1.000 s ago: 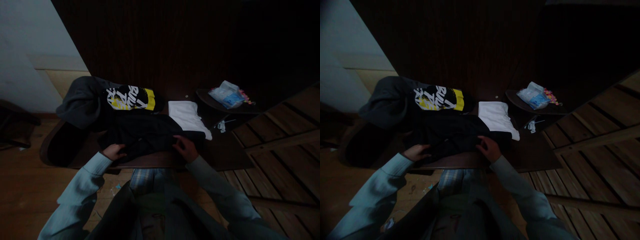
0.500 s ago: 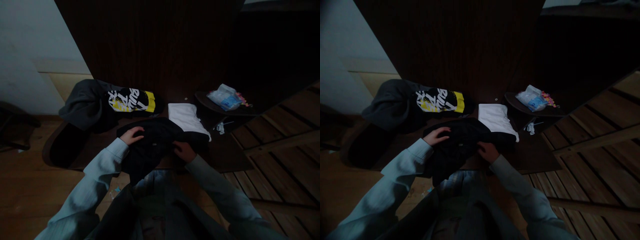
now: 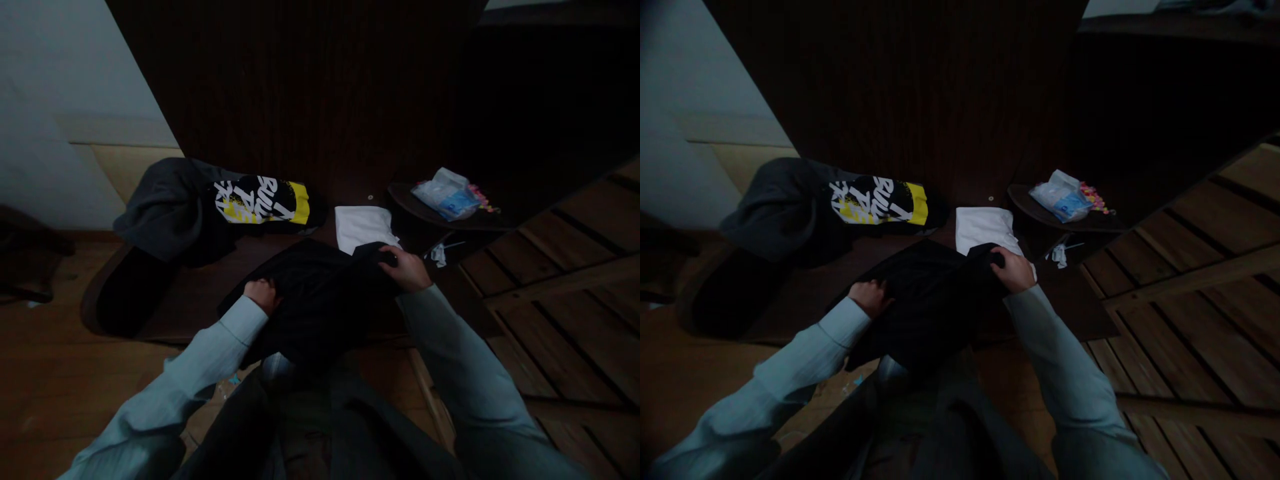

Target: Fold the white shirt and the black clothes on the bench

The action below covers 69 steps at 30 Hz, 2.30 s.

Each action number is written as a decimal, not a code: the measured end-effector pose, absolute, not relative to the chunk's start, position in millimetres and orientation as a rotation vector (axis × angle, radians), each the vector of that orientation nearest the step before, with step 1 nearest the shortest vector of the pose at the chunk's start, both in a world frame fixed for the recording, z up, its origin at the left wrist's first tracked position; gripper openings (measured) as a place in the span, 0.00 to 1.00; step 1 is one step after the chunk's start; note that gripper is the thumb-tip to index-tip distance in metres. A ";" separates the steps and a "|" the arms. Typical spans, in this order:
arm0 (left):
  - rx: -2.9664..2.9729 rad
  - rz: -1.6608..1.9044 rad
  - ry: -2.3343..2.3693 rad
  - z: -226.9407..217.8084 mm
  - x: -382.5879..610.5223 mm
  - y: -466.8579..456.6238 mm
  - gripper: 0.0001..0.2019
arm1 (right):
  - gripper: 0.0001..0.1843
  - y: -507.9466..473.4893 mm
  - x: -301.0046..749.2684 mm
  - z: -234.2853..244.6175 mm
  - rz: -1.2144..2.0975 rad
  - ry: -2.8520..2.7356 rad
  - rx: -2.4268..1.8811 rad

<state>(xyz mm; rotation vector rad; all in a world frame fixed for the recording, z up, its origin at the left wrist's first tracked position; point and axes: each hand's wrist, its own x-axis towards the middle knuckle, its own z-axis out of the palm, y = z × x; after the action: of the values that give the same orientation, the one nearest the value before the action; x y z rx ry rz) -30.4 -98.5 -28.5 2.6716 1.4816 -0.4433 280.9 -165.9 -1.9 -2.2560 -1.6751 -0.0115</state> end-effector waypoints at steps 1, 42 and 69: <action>2.658 -0.459 1.434 -26.7 -28.8 -106.1 0.19 | 0.20 -159.5 275.2 -1.7 -0.013 -1.678 -2.248; 1.942 1.082 1.204 -8.5 -30.2 -15.1 0.14 | 0.10 -214.7 248.3 -35.6 1.159 -2.055 -1.596; 1.473 0.501 1.274 -16.6 -90.4 1.9 0.23 | 0.05 -82.3 320.3 -29.6 0.454 -1.696 -2.076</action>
<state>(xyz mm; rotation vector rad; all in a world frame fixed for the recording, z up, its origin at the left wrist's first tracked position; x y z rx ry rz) -90.4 1.9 -16.6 1.4732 1.2737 0.5010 320.3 -82.3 -29.6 -2.0762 -1.6962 0.4543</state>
